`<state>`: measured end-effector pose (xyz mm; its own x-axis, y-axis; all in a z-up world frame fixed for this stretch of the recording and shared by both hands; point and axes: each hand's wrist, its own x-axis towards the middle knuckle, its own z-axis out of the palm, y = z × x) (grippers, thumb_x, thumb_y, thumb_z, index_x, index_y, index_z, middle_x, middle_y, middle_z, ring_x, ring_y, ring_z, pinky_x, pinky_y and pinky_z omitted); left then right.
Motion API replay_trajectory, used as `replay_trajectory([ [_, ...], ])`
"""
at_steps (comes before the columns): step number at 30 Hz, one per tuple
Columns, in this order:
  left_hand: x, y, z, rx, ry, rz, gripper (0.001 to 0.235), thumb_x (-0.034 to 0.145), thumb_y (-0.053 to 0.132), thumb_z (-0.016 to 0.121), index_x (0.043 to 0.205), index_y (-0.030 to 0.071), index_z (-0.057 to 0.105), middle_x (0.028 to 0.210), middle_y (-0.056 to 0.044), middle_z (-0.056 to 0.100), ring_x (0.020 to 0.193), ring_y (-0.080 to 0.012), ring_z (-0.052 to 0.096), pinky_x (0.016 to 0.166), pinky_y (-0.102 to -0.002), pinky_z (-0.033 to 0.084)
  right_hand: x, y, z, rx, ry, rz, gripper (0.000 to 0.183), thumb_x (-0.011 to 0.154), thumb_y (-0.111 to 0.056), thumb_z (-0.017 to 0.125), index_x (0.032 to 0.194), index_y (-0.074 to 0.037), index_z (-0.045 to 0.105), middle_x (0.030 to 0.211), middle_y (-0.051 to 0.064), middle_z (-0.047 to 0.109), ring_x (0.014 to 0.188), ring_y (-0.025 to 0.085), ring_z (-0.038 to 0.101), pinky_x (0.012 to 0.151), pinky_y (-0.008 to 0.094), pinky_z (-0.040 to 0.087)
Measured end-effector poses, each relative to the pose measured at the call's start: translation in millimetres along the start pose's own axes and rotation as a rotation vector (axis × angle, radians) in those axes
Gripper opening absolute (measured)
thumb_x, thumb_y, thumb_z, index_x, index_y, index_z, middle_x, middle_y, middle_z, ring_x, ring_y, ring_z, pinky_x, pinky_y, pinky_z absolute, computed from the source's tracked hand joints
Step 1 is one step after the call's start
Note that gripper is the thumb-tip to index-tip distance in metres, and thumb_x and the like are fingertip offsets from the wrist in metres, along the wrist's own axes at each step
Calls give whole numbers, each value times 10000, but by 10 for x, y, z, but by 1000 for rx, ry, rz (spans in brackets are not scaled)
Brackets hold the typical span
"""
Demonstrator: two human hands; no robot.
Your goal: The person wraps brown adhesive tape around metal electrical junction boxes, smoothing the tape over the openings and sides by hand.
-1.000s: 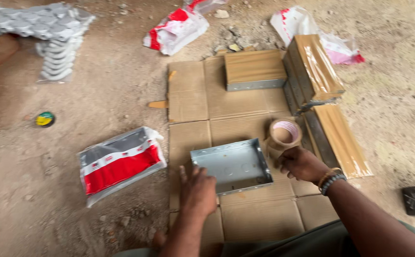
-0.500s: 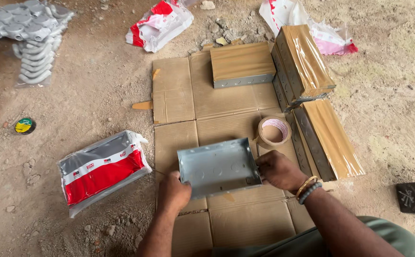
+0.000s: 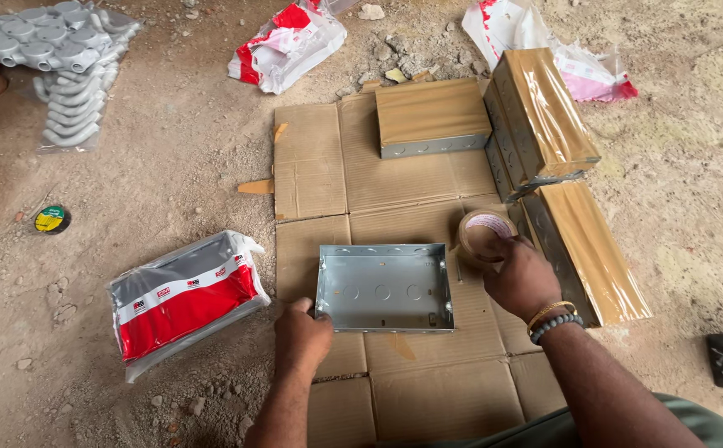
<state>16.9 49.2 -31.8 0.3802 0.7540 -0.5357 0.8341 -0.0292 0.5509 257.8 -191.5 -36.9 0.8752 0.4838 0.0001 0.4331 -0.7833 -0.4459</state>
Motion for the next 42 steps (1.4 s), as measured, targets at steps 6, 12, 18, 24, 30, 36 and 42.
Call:
replay_trajectory([
  [6,52,13,0,52,99,48,462,919,231,682,1355,89,632,1248,-176,715,1142,-288,725,1012,-396,580,60,88,185,140,90,-177,325,728,-93,740,1048,-34,729,1173,192,691,1079,347,673,949,400,551],
  [12,-186,243,-28,416,376,422,673,792,338,766,1407,142,575,1350,-140,611,1273,-331,556,1001,-520,432,-14,4,-123,150,83,-80,156,766,-112,747,898,-33,771,856,157,759,801,336,739,741,404,593],
  [18,-451,414,322,341,-98,728,435,908,427,713,1249,161,665,1186,-62,705,1119,-235,653,1049,-415,517,-64,-53,-146,243,-606,287,137,880,-147,711,809,-35,748,749,122,795,607,178,757,646,362,653],
  [24,-575,369,634,591,-249,768,310,946,225,667,1235,112,655,1143,-103,675,1121,-264,600,1074,-519,332,-132,-214,97,283,-676,-49,226,920,-158,621,815,-14,760,728,89,786,649,202,769,649,351,653],
  [30,-489,326,588,637,-157,729,261,964,66,569,1092,189,761,1088,-42,721,1135,-227,619,1068,-438,402,15,-1,-82,107,58,0,353,699,-42,691,1034,-111,776,981,148,740,893,394,690,764,479,553],
  [36,-528,431,453,423,-209,719,324,814,209,764,1128,137,734,1118,-80,706,1074,-248,613,1002,-467,371,112,122,253,116,47,-77,113,809,-138,736,898,-95,790,962,185,748,927,378,706,848,445,565],
  [42,-406,402,412,611,26,695,138,944,75,640,915,109,770,1025,-86,726,1081,-290,643,910,-471,472,83,-75,-187,299,85,-49,162,846,-116,757,992,-69,807,838,183,745,735,276,740,708,379,585],
])
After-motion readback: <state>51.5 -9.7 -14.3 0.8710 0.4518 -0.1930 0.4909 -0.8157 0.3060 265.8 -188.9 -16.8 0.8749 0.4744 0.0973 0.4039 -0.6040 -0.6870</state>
